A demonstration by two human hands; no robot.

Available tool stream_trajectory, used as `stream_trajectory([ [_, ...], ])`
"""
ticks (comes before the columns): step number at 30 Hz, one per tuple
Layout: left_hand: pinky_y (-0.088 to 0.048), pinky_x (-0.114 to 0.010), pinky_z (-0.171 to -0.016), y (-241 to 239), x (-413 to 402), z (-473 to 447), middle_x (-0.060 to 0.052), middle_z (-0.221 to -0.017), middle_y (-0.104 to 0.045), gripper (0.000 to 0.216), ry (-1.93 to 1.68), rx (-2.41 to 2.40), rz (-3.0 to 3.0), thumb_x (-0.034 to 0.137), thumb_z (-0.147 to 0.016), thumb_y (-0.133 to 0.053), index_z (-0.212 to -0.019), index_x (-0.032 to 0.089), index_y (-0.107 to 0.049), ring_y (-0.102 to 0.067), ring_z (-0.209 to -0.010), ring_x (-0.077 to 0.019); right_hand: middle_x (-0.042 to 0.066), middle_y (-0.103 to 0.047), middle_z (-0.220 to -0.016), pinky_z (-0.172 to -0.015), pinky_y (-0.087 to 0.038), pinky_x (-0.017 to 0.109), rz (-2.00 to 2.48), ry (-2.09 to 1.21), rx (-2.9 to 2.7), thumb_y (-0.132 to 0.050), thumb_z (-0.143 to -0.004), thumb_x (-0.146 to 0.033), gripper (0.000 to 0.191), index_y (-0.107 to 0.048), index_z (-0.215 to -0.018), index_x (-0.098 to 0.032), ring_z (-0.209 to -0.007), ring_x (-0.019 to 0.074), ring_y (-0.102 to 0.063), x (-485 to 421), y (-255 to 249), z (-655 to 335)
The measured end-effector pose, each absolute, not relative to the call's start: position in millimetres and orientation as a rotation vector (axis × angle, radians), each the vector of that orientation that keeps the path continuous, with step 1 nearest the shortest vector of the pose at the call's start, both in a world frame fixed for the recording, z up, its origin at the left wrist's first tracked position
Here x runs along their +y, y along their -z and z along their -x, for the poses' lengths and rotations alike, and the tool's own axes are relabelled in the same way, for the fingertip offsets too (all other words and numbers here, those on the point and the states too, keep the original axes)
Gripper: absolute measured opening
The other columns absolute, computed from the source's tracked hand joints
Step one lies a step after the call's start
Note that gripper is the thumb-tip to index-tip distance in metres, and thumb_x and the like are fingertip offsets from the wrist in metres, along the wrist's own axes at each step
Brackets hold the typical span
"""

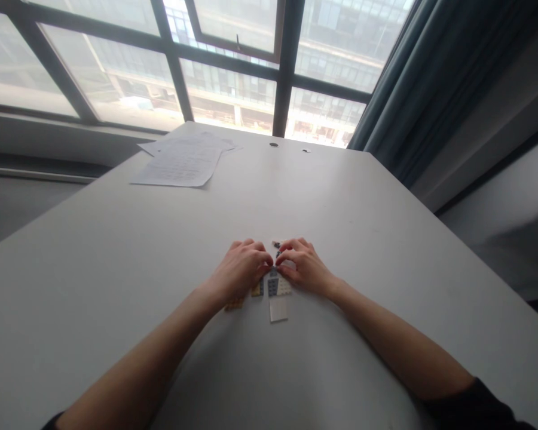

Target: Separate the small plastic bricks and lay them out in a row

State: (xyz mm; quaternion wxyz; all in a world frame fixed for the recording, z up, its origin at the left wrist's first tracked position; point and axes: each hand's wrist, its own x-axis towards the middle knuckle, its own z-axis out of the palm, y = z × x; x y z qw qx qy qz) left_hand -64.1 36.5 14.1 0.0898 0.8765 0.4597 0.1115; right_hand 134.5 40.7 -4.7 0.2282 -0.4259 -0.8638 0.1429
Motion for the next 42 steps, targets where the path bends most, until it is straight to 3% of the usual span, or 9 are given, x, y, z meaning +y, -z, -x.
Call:
stream_trajectory([
  [11, -0.039, -0.036, -0.083, -15, 37, 65, -0.002, -0.093, -0.068, 0.015, -0.356, 1.351, -2.602, 0.026, -0.084, -0.057, -0.087, 0.028, -0.071, -0.057, -0.09, -0.0208, 0.004, -0.062, -0.108, -0.093, -0.036, 0.041, 1.158, -0.413, -2.369, -0.068, -0.081, -0.023, 0.007, -0.07, -0.088, -0.025, -0.106, 0.0221, -0.049, 39, 4, -136],
  [15, -0.04, -0.037, -0.086, -22, 39, 73, -0.003, -0.099, -0.068, 0.016, -0.452, 1.453, -2.58, 0.027, -0.083, -0.058, -0.095, 0.025, -0.069, -0.058, -0.095, -0.0219, 0.004, -0.062, -0.109, -0.095, -0.036, 0.041, 1.204, -0.397, -2.281, -0.065, -0.082, -0.018, 0.017, -0.068, -0.097, -0.024, -0.106, 0.0215, -0.05, 45, 0, -143],
  [19, -0.041, -0.038, -0.087, -32, 44, 86, -0.004, -0.097, -0.069, 0.017, -0.564, 1.643, -2.523, 0.028, -0.084, -0.055, -0.091, 0.023, -0.069, -0.058, -0.095, -0.023, 0.005, -0.063, -0.108, -0.095, -0.037, 0.04, 1.267, -0.346, -2.254, -0.064, -0.083, -0.016, 0.025, -0.066, -0.106, -0.024, -0.105, 0.0215, -0.05, 53, -1, -147],
  [25, -0.042, -0.04, -0.087, -30, 51, 100, -0.005, -0.097, -0.07, 0.02, -0.523, 1.741, -2.486, 0.029, -0.083, -0.053, -0.092, 0.022, -0.07, -0.059, -0.097, -0.025, 0.005, -0.065, -0.104, -0.09, -0.038, 0.039, 1.288, -0.315, -2.36, -0.064, -0.084, -0.019, 0.019, -0.069, -0.101, -0.025, -0.101, 0.0217, -0.052, 55, 5, -142],
  [33, -0.043, -0.039, -0.085, -13, 50, 94, -0.005, -0.11, -0.065, 0.033, -0.351, 1.667, -2.566, 0.027, -0.086, -0.048, -0.115, 0.03, -0.064, -0.056, -0.099, -0.0249, 0.004, -0.066, -0.1, -0.088, -0.037, 0.037, 1.233, -0.292, -2.415, -0.063, -0.084, -0.015, 0.018, -0.07, -0.097, -0.025, -0.098, 0.0203, -0.053, 50, 4, -153],
  [42, -0.043, -0.035, -0.084, -11, 51, 94, -0.004, -0.105, -0.066, 0.029, -0.371, 1.575, -2.589, 0.026, -0.087, -0.046, -0.104, 0.03, -0.069, -0.056, -0.096, -0.0227, 0.004, -0.066, -0.1, -0.091, -0.039, 0.037, 1.171, -0.375, -2.441, -0.061, -0.084, -0.012, 0.019, -0.071, -0.097, -0.024, -0.097, 0.0194, -0.054, 36, 1, -175],
])
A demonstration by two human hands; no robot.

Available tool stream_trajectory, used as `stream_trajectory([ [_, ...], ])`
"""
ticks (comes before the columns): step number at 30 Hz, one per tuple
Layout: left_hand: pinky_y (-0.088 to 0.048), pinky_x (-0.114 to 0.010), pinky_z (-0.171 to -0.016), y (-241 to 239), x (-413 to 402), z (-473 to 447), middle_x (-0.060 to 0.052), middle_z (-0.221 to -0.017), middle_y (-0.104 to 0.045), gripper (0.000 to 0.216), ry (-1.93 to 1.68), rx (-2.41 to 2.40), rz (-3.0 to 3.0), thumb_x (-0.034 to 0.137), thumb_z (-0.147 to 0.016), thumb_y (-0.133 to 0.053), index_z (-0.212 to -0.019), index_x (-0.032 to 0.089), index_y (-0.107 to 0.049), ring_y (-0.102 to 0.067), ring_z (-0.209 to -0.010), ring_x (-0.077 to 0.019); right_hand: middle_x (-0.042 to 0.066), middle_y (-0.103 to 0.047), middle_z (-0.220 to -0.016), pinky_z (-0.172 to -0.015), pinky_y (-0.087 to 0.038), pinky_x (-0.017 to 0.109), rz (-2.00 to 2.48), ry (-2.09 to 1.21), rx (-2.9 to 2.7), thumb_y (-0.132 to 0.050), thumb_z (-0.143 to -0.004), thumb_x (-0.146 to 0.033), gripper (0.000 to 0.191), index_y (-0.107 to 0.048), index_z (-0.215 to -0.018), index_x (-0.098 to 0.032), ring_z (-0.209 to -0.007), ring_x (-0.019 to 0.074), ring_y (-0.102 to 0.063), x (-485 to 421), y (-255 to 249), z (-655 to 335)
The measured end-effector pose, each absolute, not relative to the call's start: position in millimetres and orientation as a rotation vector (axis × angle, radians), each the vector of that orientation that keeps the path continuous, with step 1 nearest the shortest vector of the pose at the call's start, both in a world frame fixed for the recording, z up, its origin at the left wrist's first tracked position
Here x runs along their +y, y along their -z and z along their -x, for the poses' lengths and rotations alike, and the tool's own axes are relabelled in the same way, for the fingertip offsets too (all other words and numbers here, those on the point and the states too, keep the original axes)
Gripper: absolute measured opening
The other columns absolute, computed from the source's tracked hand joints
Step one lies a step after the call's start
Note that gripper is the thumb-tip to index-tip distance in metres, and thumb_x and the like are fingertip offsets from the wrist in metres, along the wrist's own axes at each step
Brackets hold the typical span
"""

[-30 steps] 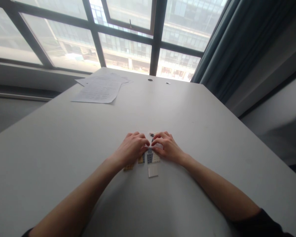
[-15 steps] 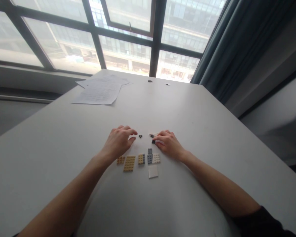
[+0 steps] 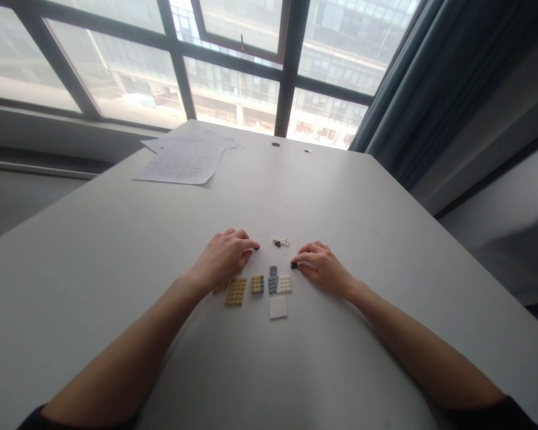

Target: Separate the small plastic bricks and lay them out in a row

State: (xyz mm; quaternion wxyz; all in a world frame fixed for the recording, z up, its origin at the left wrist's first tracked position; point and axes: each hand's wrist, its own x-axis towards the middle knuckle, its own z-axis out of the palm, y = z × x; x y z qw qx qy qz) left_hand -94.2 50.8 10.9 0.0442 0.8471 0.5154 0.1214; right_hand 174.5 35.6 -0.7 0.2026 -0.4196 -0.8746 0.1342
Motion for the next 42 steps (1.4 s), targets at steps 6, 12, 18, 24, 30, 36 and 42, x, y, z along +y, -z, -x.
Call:
stream_trajectory([
  [6, -0.042, -0.036, -0.084, -16, 49, 93, -0.003, -0.1, -0.068, 0.022, -0.384, 1.533, -2.606, 0.024, -0.085, -0.051, -0.092, 0.027, -0.072, -0.057, -0.092, -0.0221, 0.004, -0.066, -0.099, -0.091, -0.039, 0.036, 1.083, -0.403, -2.473, -0.061, -0.087, -0.017, 0.016, -0.071, -0.096, -0.025, -0.098, 0.0191, -0.054, 36, 1, -160],
  [12, -0.042, -0.038, -0.088, -17, 48, 92, -0.004, -0.101, -0.068, 0.017, -0.427, 1.584, -2.581, 0.024, -0.081, -0.057, -0.092, 0.024, -0.07, -0.057, -0.097, -0.0233, 0.005, -0.066, -0.102, -0.092, -0.041, 0.036, 1.037, -0.431, -2.485, -0.062, -0.087, -0.02, 0.016, -0.07, -0.099, -0.026, -0.1, 0.0189, -0.055, 37, 1, -158],
  [18, -0.042, -0.037, -0.085, -10, 50, 93, -0.005, -0.102, -0.068, 0.024, -0.415, 1.56, -2.594, 0.027, -0.085, -0.051, -0.098, 0.026, -0.071, -0.057, -0.095, -0.023, 0.006, -0.065, -0.106, -0.094, -0.041, 0.038, 1.136, -0.384, -2.378, -0.06, -0.085, -0.01, 0.028, -0.067, -0.108, -0.024, -0.102, 0.0195, -0.054, 51, -1, -159],
  [24, -0.042, -0.036, -0.083, -13, 49, 93, -0.005, -0.095, -0.068, 0.02, -0.387, 1.557, -2.588, 0.03, -0.084, -0.053, -0.088, 0.025, -0.072, -0.057, -0.09, -0.0225, 0.006, -0.064, -0.101, -0.091, -0.041, 0.038, 1.202, -0.3, -2.408, -0.061, -0.085, -0.013, 0.025, -0.069, -0.106, -0.024, -0.099, 0.0202, -0.053, 73, 1, -143],
  [30, -0.043, -0.037, -0.086, -13, 50, 96, -0.004, -0.096, -0.069, 0.02, -0.385, 1.549, -2.571, 0.031, -0.081, -0.055, -0.091, 0.025, -0.071, -0.058, -0.092, -0.0225, 0.005, -0.064, -0.102, -0.09, -0.039, 0.037, 1.202, -0.305, -2.406, -0.061, -0.085, -0.014, 0.021, -0.07, -0.101, -0.025, -0.099, 0.0205, -0.052, 77, 5, -134],
  [36, -0.043, -0.034, -0.085, -9, 52, 97, -0.004, -0.099, -0.068, 0.027, -0.396, 1.406, -2.581, 0.021, -0.085, -0.049, -0.098, 0.028, -0.071, -0.057, -0.091, -0.0197, 0.004, -0.064, -0.101, -0.09, -0.039, 0.038, 1.214, -0.307, -2.345, -0.062, -0.084, -0.015, 0.015, -0.07, -0.094, -0.023, -0.1, 0.0206, -0.051, 75, 5, -131],
  [42, -0.042, -0.035, -0.082, -12, 50, 94, -0.003, -0.093, -0.068, 0.018, -0.351, 1.488, -2.599, 0.028, -0.084, -0.054, -0.089, 0.026, -0.071, -0.056, -0.088, -0.0215, 0.003, -0.064, -0.097, -0.089, -0.039, 0.036, 1.207, -0.313, -2.351, -0.061, -0.083, -0.013, 0.012, -0.069, -0.081, -0.022, -0.095, 0.0193, -0.051, 71, 6, -129],
])
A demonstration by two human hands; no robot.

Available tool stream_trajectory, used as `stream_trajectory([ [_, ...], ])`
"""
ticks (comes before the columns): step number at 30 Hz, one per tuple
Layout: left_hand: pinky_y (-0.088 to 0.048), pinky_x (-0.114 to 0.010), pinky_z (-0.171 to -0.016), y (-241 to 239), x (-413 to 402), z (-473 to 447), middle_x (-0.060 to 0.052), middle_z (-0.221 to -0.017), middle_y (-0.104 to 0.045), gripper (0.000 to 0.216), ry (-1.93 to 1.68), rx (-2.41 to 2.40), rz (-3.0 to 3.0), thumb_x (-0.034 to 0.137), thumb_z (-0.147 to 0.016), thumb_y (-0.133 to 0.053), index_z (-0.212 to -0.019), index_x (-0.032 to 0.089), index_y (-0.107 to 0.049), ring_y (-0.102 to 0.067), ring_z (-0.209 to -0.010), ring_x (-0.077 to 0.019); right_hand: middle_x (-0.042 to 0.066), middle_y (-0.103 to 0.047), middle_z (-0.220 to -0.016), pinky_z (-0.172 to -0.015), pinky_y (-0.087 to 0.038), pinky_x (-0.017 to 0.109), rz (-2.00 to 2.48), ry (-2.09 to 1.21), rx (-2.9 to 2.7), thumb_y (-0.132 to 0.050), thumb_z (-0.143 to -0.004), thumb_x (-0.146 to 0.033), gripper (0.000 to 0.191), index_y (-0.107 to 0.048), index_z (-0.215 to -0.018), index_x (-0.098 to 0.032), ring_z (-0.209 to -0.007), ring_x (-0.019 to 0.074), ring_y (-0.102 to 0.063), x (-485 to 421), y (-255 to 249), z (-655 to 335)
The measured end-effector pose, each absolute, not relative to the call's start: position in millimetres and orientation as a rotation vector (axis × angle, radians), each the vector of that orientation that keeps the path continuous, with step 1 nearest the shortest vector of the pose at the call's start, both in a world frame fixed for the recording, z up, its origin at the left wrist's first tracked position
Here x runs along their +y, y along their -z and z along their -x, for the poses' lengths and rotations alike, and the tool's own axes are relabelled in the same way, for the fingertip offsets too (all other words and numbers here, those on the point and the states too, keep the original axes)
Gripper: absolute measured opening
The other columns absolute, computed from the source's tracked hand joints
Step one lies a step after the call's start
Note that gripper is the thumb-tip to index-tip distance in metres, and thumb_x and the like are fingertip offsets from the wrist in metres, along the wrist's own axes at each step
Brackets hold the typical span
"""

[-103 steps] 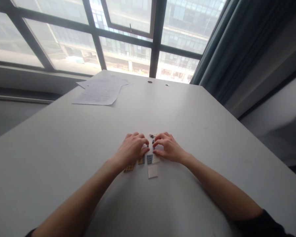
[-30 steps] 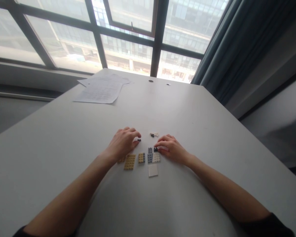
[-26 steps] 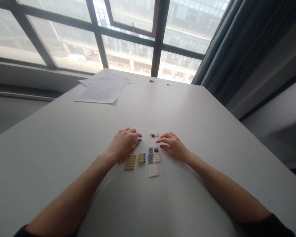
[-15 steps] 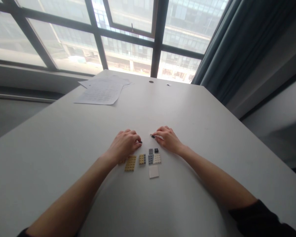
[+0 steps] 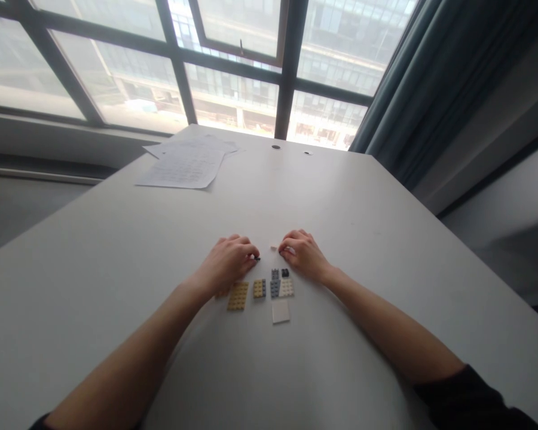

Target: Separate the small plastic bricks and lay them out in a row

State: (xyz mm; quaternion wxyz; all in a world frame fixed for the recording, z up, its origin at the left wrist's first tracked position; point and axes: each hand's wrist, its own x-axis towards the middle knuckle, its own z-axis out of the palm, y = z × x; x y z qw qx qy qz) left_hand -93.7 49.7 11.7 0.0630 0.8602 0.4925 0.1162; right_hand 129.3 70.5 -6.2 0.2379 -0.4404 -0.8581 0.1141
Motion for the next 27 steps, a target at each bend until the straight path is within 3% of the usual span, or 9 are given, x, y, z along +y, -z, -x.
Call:
stream_trajectory([
  [5, -0.041, -0.036, -0.082, -12, 48, 92, -0.003, -0.091, -0.067, 0.018, -0.355, 1.509, -2.606, 0.039, -0.08, -0.061, -0.084, 0.024, -0.07, -0.057, -0.088, -0.0226, 0.003, -0.064, -0.098, -0.09, -0.038, 0.036, 1.192, -0.33, -2.349, -0.064, -0.082, -0.016, 0.008, -0.068, -0.085, -0.021, -0.097, 0.0193, -0.051, 68, 6, -130],
  [12, -0.04, -0.033, -0.081, -11, 50, 93, -0.003, -0.09, -0.069, 0.014, -0.385, 1.493, -2.596, 0.028, -0.082, -0.058, -0.082, 0.025, -0.072, -0.057, -0.085, -0.0203, 0.004, -0.062, -0.104, -0.091, -0.037, 0.037, 1.235, -0.267, -2.325, -0.065, -0.082, -0.02, 0.011, -0.067, -0.093, -0.021, -0.101, 0.0205, -0.05, 67, 9, -136],
  [20, -0.041, -0.035, -0.081, -10, 52, 94, -0.003, -0.088, -0.069, 0.017, -0.484, 1.459, -2.475, 0.032, -0.083, -0.058, -0.08, 0.023, -0.072, -0.057, -0.086, -0.0212, 0.005, -0.061, -0.107, -0.092, -0.035, 0.04, 1.293, -0.246, -2.341, -0.064, -0.084, -0.021, 0.005, -0.068, -0.087, -0.021, -0.103, 0.022, -0.048, 64, 9, -138],
  [23, -0.044, -0.031, -0.078, -15, 53, 94, -0.003, -0.085, -0.069, 0.02, -0.565, 1.359, -2.25, 0.036, -0.081, -0.058, -0.08, 0.021, -0.072, -0.059, -0.083, -0.019, 0.005, -0.061, -0.108, -0.094, -0.034, 0.04, 1.288, -0.41, -2.272, -0.064, -0.082, -0.02, 0.005, -0.069, -0.084, -0.02, -0.105, 0.0219, -0.048, 65, 6, -137],
  [27, -0.047, -0.028, -0.071, -25, 52, 95, -0.003, -0.082, -0.07, 0.029, -0.588, 1.228, -1.96, 0.044, -0.079, -0.058, -0.083, 0.018, -0.071, -0.061, -0.077, -0.0172, 0.005, -0.062, -0.106, -0.085, -0.041, 0.033, 1.243, -0.944, -1.951, -0.063, -0.082, -0.025, 0.009, -0.068, -0.08, -0.018, -0.098, 0.0183, -0.055, 67, -2, -139],
])
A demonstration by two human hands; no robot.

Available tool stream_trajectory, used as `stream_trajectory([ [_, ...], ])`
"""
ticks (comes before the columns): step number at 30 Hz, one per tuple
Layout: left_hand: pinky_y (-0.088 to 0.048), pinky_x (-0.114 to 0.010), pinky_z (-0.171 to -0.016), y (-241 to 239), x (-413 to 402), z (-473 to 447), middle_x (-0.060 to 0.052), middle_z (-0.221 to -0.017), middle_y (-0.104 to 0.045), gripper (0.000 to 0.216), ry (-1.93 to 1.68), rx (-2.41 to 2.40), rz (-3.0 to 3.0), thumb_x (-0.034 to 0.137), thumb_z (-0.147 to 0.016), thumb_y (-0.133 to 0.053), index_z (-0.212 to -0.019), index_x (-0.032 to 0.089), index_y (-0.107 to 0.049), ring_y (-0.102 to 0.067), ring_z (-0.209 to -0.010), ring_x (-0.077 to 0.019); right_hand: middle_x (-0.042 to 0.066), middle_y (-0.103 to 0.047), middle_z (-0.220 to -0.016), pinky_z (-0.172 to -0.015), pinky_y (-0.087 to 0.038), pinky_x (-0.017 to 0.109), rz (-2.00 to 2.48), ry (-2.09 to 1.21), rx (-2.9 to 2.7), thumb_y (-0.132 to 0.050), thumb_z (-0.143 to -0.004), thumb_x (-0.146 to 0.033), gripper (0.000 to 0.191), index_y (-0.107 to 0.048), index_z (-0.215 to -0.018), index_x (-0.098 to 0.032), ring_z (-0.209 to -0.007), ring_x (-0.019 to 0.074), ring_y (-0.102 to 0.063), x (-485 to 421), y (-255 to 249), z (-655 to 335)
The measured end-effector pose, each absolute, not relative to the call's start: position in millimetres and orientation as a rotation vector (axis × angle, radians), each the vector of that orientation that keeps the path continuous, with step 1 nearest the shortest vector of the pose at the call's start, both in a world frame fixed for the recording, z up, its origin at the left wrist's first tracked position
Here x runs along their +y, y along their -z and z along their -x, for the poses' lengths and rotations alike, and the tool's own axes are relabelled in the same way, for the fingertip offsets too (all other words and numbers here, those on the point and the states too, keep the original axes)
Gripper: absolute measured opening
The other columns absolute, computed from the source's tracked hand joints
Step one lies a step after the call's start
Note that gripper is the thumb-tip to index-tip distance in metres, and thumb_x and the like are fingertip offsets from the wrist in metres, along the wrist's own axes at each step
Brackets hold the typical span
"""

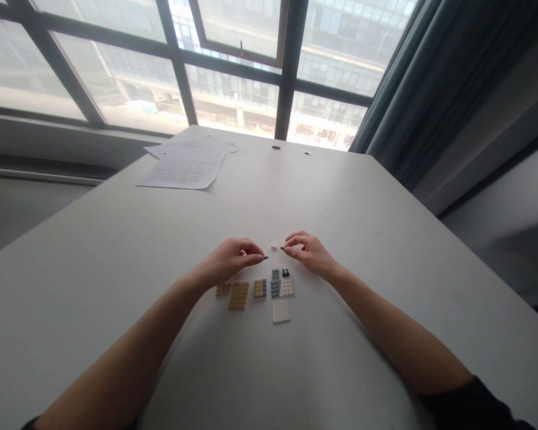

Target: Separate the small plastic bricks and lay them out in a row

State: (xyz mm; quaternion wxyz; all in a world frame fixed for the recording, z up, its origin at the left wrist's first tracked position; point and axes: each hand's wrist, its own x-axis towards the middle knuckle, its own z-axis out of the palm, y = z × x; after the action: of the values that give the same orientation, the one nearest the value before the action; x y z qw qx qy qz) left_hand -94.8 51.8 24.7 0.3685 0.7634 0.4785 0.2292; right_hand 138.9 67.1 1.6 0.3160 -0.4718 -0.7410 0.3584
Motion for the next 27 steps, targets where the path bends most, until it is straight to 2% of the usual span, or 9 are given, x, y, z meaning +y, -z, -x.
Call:
stream_trajectory([
  [2, -0.046, -0.028, -0.072, -27, 52, 96, -0.003, -0.082, -0.071, 0.031, -0.598, 1.226, -1.913, 0.045, -0.078, -0.058, -0.084, 0.018, -0.071, -0.062, -0.077, -0.0175, 0.006, -0.062, -0.107, -0.08, -0.043, 0.031, 1.204, -1.141, -1.832, -0.061, -0.083, -0.031, 0.016, -0.068, -0.08, -0.017, -0.092, 0.017, -0.058, 66, -6, -140],
  [4, -0.046, -0.028, -0.071, -26, 53, 96, -0.003, -0.082, -0.071, 0.03, -0.605, 1.253, -1.93, 0.045, -0.078, -0.058, -0.083, 0.018, -0.071, -0.062, -0.077, -0.0174, 0.006, -0.063, -0.107, -0.081, -0.043, 0.031, 1.206, -1.163, -1.849, -0.061, -0.083, -0.032, 0.018, -0.068, -0.08, -0.016, -0.091, 0.017, -0.058, 65, -10, -141],
  [6, -0.046, -0.028, -0.072, -22, 53, 96, -0.003, -0.083, -0.07, 0.026, -0.601, 1.306, -2.034, 0.042, -0.079, -0.058, -0.082, 0.02, -0.071, -0.061, -0.078, -0.0177, 0.006, -0.063, -0.106, -0.087, -0.041, 0.034, 1.257, -0.954, -2.0, -0.063, -0.082, -0.028, 0.012, -0.069, -0.08, -0.018, -0.097, 0.0188, -0.056, 62, -12, -139],
  [9, -0.044, -0.032, -0.078, -16, 51, 93, -0.003, -0.085, -0.07, 0.02, -0.548, 1.383, -2.315, 0.036, -0.081, -0.058, -0.079, 0.022, -0.072, -0.059, -0.083, -0.0194, 0.006, -0.062, -0.108, -0.094, -0.033, 0.041, 1.302, -0.456, -2.288, -0.066, -0.082, -0.022, 0.005, -0.07, -0.079, -0.02, -0.107, 0.0224, -0.048, 58, -13, -132],
  [12, -0.041, -0.035, -0.081, -13, 47, 90, -0.003, -0.085, -0.07, 0.016, -0.448, 1.427, -2.517, 0.032, -0.081, -0.059, -0.078, 0.024, -0.072, -0.057, -0.084, -0.0206, 0.006, -0.062, -0.108, -0.091, -0.032, 0.041, 1.258, -0.258, -2.484, -0.066, -0.083, -0.022, 0.005, -0.069, -0.08, -0.019, -0.107, 0.0228, -0.046, 55, -15, -124],
  [27, -0.039, -0.032, -0.079, -13, 47, 89, -0.002, -0.083, -0.069, 0.015, -0.372, 1.422, -2.56, 0.03, -0.08, -0.058, -0.078, 0.025, -0.072, -0.058, -0.082, -0.0189, 0.006, -0.064, -0.105, -0.089, -0.031, 0.039, 1.289, -0.342, -2.56, -0.067, -0.082, -0.027, 0.011, -0.072, -0.077, -0.019, -0.104, 0.0226, -0.047, 56, -23, -104],
])
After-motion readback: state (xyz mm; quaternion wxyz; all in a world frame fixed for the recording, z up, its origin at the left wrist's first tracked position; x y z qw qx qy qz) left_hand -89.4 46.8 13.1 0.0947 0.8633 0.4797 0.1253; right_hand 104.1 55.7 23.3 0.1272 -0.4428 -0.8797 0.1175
